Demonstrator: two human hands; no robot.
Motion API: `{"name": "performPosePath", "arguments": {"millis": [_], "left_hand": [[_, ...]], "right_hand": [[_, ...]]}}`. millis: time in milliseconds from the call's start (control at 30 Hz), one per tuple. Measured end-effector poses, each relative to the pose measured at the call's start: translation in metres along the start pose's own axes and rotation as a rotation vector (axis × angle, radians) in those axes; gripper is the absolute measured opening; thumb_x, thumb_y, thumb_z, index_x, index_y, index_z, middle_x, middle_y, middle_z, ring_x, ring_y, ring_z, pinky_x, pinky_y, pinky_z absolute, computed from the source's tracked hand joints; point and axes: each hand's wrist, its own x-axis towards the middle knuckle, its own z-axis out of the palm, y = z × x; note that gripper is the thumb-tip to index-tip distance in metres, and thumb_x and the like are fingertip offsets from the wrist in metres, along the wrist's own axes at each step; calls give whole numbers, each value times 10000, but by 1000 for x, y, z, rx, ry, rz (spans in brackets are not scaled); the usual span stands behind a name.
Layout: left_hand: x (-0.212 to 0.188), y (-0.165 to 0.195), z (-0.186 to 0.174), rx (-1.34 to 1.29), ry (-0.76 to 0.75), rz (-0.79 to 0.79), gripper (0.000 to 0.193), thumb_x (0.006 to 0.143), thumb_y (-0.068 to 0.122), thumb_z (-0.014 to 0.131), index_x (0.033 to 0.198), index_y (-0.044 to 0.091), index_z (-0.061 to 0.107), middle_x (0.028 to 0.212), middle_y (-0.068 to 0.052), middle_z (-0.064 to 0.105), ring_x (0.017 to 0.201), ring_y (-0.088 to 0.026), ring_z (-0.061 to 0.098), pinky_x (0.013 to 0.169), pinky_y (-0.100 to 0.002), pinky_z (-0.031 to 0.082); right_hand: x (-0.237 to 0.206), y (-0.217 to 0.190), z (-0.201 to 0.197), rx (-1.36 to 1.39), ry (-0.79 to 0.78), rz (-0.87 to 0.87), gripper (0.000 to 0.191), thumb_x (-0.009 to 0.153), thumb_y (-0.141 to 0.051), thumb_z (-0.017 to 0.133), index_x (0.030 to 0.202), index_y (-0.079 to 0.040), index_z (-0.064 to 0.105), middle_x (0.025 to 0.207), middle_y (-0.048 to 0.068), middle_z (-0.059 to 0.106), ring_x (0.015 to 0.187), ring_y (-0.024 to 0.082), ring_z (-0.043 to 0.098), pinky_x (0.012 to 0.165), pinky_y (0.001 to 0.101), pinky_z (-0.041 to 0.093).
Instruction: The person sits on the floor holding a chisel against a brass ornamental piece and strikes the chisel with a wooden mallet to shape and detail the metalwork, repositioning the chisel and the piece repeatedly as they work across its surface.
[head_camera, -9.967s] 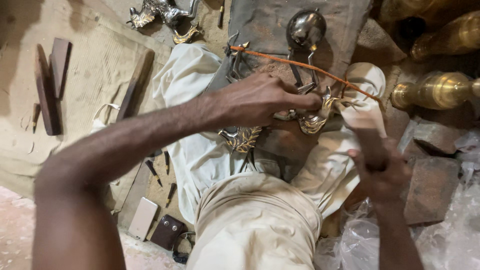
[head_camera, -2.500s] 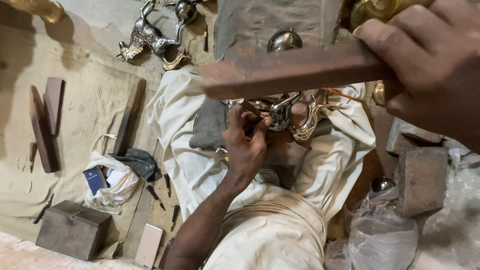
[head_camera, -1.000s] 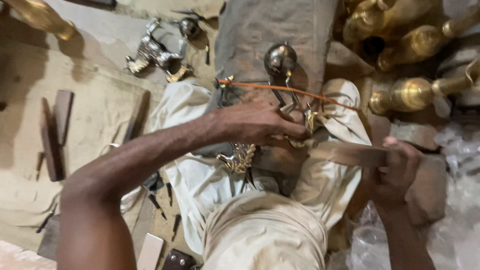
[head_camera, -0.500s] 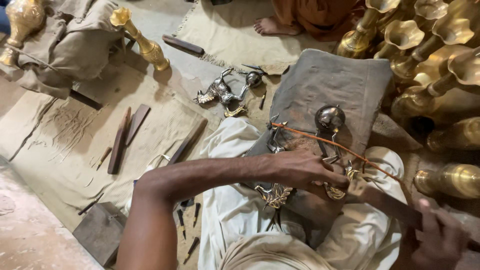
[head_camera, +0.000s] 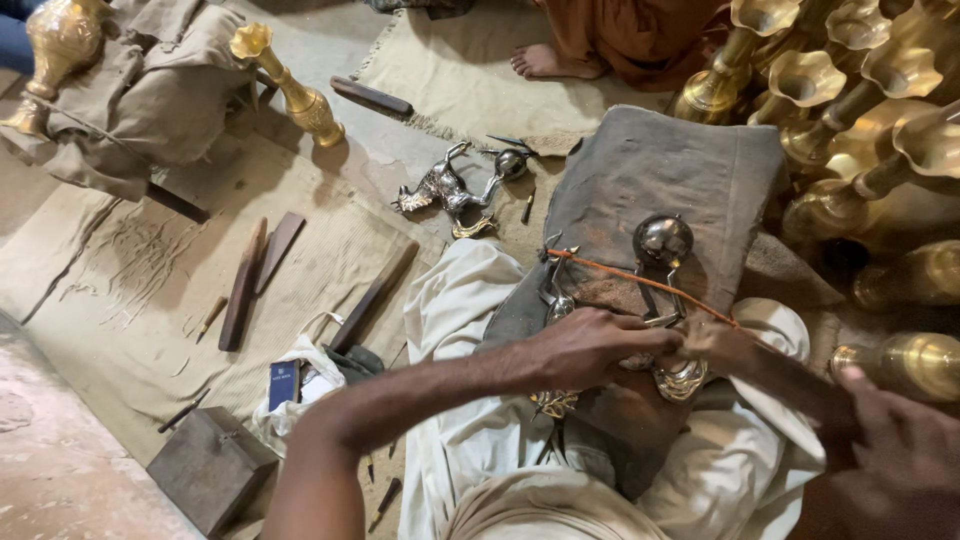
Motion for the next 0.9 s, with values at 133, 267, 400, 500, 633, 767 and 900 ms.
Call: {"name": "performPosePath", "arguments": {"millis": [133,267,400,500,633,767,900], "left_hand": [[-12,9,6,-10,144,-134,833,706,119,847,1455,153,486,1159,-142,692,967,-360,712,794,-456,590],[-20,21,17,-74,241,-334,847,667,58,864,1432,164,517,1118,-134,701,934,-342,719,795,-441,598],[-25,28,31,-176,519,-289,879,604,-17,838,1413,117,521,1192,-162,695,1047,-356,716,859,-429,626],[-24,29,42,-258,675,-365,759,684,-121,688,1400,96,560,1114,-158,724,1021,-317,766,891,-392,666],[-25,30,54,-235,798,-416,500,869,-130,626,1333,51,582,1059,-161,729,961,-311,773,768,-395,621],[-28,33,60,-328,876,-447,287,952,-69,651,1208,37,575,961,-125,733,897,-270,785,737,-368,619],[-30,35,63,-303,960,-445,321,923,-46,693,1206,18,555,977,-139,727,877,-268,751,721,-370,589]], "right_hand": [[15,7,-5,110,-11,-6,681,886,-227,759,1436,75,493,1043,242,672,907,298,700,880,441,589],[43,6,-22,102,-167,-51,745,803,-198,811,1443,44,517,1082,295,672,812,322,695,708,388,589],[66,-3,-39,160,-52,5,737,767,-51,784,1461,-1,542,1026,217,641,859,350,657,826,461,532],[83,-11,-51,-64,-121,-135,842,687,-39,771,1501,-115,568,1073,140,657,902,305,646,911,427,537],[106,-23,-69,-36,-129,-180,908,640,-70,767,1526,-105,570,1092,130,666,868,273,628,849,390,525],[125,-38,-83,-54,-115,-259,858,624,-51,817,1450,-138,601,1043,130,678,811,294,631,792,423,534],[135,-48,-89,-126,-129,-338,793,694,-116,818,1455,-108,594,1048,118,676,772,266,607,730,394,529]]}}
